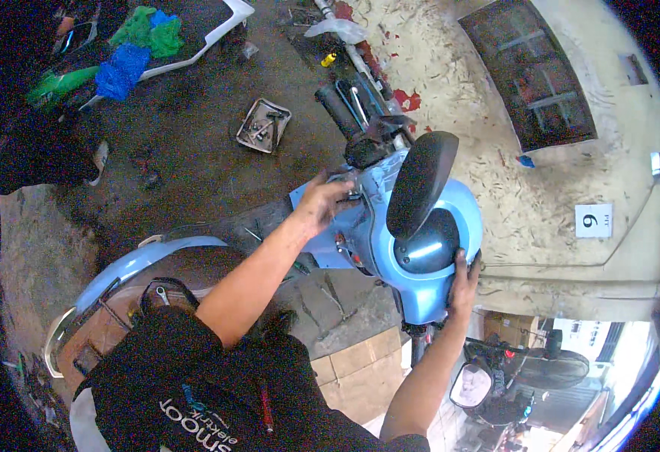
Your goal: The person manipulates wires and electrical connectors inside the front panel of a blue scooter, wipes the internal housing with a cloth, and then aligns and snaps a blue plastic front cover onto the handlebar assembly.
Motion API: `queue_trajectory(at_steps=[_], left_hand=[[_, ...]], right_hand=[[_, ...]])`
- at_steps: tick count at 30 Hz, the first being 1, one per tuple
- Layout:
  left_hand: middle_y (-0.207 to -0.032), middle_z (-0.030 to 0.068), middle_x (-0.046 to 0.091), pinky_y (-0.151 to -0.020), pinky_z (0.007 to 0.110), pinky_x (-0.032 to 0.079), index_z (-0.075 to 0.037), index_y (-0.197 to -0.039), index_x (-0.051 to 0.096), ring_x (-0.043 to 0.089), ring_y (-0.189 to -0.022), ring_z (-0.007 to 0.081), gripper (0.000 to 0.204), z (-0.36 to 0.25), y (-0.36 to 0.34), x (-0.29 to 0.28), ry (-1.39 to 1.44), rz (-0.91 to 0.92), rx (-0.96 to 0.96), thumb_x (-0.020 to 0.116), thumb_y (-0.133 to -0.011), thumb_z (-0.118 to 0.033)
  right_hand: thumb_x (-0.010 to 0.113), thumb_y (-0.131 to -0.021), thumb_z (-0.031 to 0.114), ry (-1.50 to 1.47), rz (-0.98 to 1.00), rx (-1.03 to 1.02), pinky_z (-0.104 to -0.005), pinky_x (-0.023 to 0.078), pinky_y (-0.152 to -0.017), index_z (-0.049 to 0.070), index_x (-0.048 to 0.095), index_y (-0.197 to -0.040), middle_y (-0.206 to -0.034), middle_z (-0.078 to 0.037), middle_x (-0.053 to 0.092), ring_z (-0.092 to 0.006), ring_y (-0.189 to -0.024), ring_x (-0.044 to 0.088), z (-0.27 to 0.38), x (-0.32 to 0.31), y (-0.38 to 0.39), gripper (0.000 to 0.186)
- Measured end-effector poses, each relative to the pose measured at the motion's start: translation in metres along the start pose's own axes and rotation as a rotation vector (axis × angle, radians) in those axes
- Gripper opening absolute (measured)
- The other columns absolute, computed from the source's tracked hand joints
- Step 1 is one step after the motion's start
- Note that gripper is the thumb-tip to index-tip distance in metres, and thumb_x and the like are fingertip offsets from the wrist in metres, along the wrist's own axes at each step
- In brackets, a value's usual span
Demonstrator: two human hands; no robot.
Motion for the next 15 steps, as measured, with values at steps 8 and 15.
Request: queue_trajectory(at_steps=[8,15], left_hand=[[-0.098,0.0047,0.063,-0.079,0.038,0.05,-0.005,-0.103,0.061,0.06,-0.09,0.0179,0.022,-0.014,-0.007,-0.007,0.002,0.096,-0.142,0.065,-0.084,-0.014],[-0.097,0.0065,0.064,-0.075,0.033,0.054,-0.002,-0.104,0.06,0.062,-0.088,0.0175,0.021,-0.004,-0.014,-0.014,-0.092,-0.044,-0.03,0.065,-0.085,-0.01]], right_hand=[[0.051,-0.086,0.056,-0.006,-0.007,-0.003,-0.0364,0.025,-0.107,-0.005,0.023,-0.141,-0.142,-0.025,0.031,-0.0329,-0.131,0.032,0.0,0.002,-0.002,0.086],[0.051,-0.088,0.053,-0.023,-0.032,-0.02,-0.0358,0.026,-0.106,-0.006,0.024,-0.141,-0.142,-0.025,0.031,-0.0323,-0.131,0.033,0.006,0.009,0.001,0.084]])
Point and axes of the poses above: each hand's wrist, its own y-axis away from the middle knuckle, its own x-axis out of the palm, z = x × y, the point moved 1 cm from there along -y, towards the middle knuckle
